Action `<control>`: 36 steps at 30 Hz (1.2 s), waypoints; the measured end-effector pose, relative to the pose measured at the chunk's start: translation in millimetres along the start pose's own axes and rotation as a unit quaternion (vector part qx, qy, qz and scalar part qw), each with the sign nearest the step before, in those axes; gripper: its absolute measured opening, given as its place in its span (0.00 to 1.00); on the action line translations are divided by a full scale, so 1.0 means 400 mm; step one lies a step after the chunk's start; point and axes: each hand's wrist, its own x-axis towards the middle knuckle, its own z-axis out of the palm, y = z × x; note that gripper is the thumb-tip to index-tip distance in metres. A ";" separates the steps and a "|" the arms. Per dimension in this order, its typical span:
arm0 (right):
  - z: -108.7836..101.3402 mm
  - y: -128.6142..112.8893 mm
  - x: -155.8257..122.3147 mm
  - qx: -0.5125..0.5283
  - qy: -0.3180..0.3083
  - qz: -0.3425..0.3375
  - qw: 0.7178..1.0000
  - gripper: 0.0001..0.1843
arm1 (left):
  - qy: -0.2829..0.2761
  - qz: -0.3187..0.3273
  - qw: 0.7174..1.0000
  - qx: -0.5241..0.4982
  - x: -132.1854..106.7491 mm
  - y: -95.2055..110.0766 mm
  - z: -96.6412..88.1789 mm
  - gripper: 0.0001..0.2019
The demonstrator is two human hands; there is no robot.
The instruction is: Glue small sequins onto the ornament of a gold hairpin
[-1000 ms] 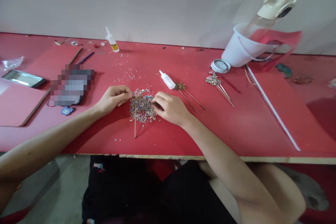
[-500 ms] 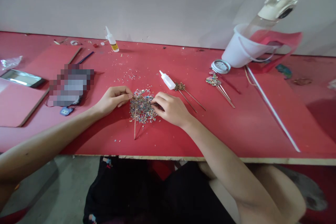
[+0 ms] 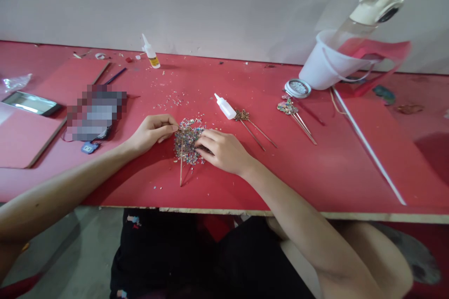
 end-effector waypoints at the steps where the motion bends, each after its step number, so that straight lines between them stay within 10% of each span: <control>1: -0.001 0.000 0.001 0.018 0.006 0.010 1.000 0.07 | 0.001 -0.001 1.000 0.002 0.000 0.001 0.000 0.08; 18: 0.005 -0.024 0.005 0.368 -0.002 0.133 0.920 0.08 | -0.003 -0.003 1.000 -0.004 0.001 -0.002 -0.001 0.08; 29: -0.004 0.028 0.000 0.248 0.153 0.189 0.938 0.08 | -0.005 -0.002 1.000 -0.011 0.001 0.000 0.002 0.08; 36: -0.017 0.022 0.010 0.495 0.201 0.158 0.831 0.12 | -0.008 -0.018 1.000 -0.010 0.001 0.003 0.002 0.09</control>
